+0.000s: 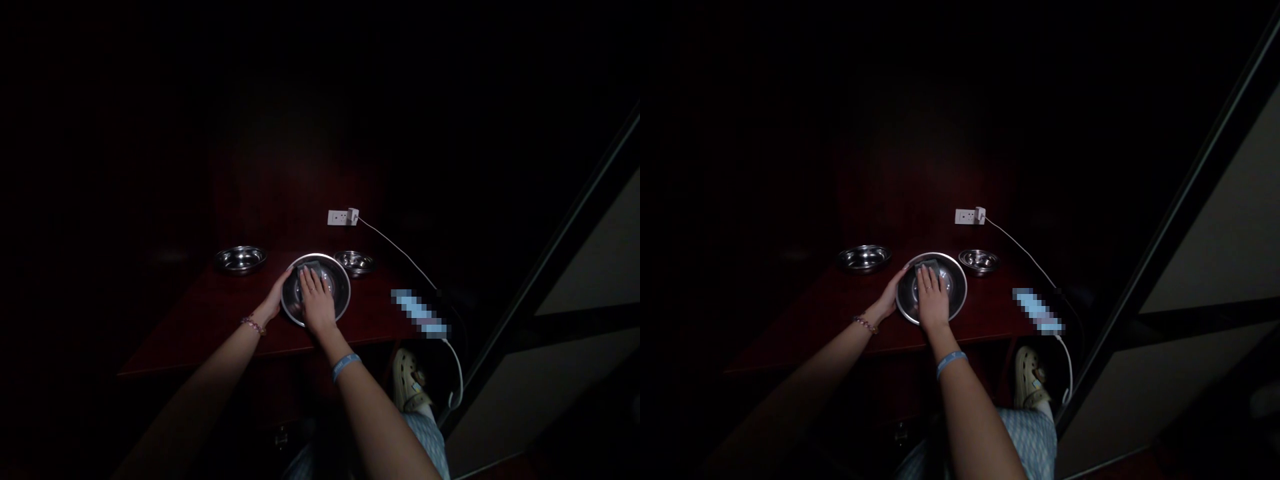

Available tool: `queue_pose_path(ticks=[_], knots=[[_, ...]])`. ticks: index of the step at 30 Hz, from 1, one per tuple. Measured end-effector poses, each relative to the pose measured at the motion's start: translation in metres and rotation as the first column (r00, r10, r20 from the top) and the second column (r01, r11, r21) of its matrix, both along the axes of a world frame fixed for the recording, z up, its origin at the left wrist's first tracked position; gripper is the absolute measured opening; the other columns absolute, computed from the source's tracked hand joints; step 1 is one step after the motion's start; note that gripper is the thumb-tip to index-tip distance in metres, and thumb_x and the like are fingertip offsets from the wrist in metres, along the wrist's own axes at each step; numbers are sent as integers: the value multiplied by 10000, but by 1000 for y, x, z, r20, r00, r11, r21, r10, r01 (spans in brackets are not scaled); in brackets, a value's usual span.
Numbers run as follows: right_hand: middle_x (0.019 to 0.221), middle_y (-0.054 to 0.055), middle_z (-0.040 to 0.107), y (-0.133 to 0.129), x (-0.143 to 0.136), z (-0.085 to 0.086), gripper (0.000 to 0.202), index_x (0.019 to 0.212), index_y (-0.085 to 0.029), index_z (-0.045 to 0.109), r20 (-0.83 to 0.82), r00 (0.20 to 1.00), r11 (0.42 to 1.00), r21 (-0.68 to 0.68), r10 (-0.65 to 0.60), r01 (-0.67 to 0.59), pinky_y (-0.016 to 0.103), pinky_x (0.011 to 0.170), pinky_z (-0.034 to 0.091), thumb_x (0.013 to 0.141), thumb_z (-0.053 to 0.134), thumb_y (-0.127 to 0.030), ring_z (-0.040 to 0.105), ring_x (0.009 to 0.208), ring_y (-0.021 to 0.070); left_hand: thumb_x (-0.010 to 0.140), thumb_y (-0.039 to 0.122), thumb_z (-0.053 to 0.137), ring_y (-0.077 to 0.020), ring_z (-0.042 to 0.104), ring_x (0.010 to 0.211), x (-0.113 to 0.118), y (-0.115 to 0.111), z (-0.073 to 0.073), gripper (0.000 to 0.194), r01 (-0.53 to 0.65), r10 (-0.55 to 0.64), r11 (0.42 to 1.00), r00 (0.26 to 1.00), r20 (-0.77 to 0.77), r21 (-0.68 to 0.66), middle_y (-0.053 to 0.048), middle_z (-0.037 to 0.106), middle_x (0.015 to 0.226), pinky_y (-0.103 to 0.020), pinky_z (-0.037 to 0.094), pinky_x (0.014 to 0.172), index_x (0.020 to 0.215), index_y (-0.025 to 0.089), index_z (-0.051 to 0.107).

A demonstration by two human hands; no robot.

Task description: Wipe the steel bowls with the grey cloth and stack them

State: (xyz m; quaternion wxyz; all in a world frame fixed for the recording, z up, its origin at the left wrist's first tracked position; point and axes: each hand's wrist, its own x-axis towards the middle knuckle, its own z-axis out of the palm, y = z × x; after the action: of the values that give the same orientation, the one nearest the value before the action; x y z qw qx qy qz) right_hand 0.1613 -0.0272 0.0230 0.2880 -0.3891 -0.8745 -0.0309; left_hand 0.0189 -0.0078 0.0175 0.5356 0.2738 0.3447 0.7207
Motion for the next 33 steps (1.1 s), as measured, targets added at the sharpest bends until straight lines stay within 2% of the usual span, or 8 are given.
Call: queue_pose_path(ticks=[6,11,16,20,24,27,30,33], knots=[[1715,107,329,15,17,1,719,1662,-173,359,-64,995,997,5,-73,74,551,1342,115,954,382,-48,230,1636,256,736,458,825,-333,712,1170,-4,3,-4,386,-24,28,998,996,-81,56,-141,822,1062,-441,466,1135,956,141,809],[1683,122,409,23,27,0,683,1625,-148,434,-70,990,993,0,-120,120,492,1351,85,952,397,-38,299,1611,240,741,479,830,-311,713,1155,-8,6,-6,422,-108,128,981,985,-116,163,-129,813,1102,-409,478,1114,992,140,809],[1632,160,484,19,25,2,620,1560,-90,524,40,983,983,-28,-182,183,500,1338,110,955,389,-61,364,1582,269,779,471,812,-297,683,1232,-8,5,-4,399,-223,260,943,958,-124,248,-109,799,1195,-372,463,1129,1042,170,815],[1537,212,585,6,15,9,573,1467,-35,617,118,980,979,-101,-162,174,466,1305,234,935,407,-49,450,1529,295,783,477,814,-284,669,1265,-10,3,0,377,-328,359,905,931,-73,271,-82,801,1197,-368,469,1129,1036,198,816],[1469,169,663,-11,5,14,539,1394,-103,692,155,986,977,-193,-57,87,402,1225,388,914,451,-58,577,1421,285,780,457,822,-275,674,1256,-10,1,2,352,-411,432,874,901,-30,258,-85,797,1205,-370,462,1133,1021,200,817],[1462,103,680,-19,-3,10,558,1399,-210,700,80,997,950,-312,9,17,403,1151,484,902,477,-86,649,1342,274,776,434,823,-279,672,1264,-11,0,1,356,-421,438,875,899,-20,239,-93,791,1224,-371,467,1127,1038,192,816],[1495,36,658,-21,-14,1,611,1430,-273,681,-153,985,892,-431,76,-135,400,1208,454,871,511,-92,621,1387,239,777,435,816,-282,674,1261,-11,0,0,372,-383,401,893,916,-30,237,-90,792,1226,-377,479,1118,1060,194,814],[1518,13,630,-18,-25,-4,630,1424,-261,685,-438,895,795,-513,82,-324,419,1290,345,843,515,-88,553,1459,204,777,448,804,-271,695,1222,-13,0,-1,371,-344,361,905,932,-24,250,-82,800,1199,-363,501,1091,1049,196,814]])
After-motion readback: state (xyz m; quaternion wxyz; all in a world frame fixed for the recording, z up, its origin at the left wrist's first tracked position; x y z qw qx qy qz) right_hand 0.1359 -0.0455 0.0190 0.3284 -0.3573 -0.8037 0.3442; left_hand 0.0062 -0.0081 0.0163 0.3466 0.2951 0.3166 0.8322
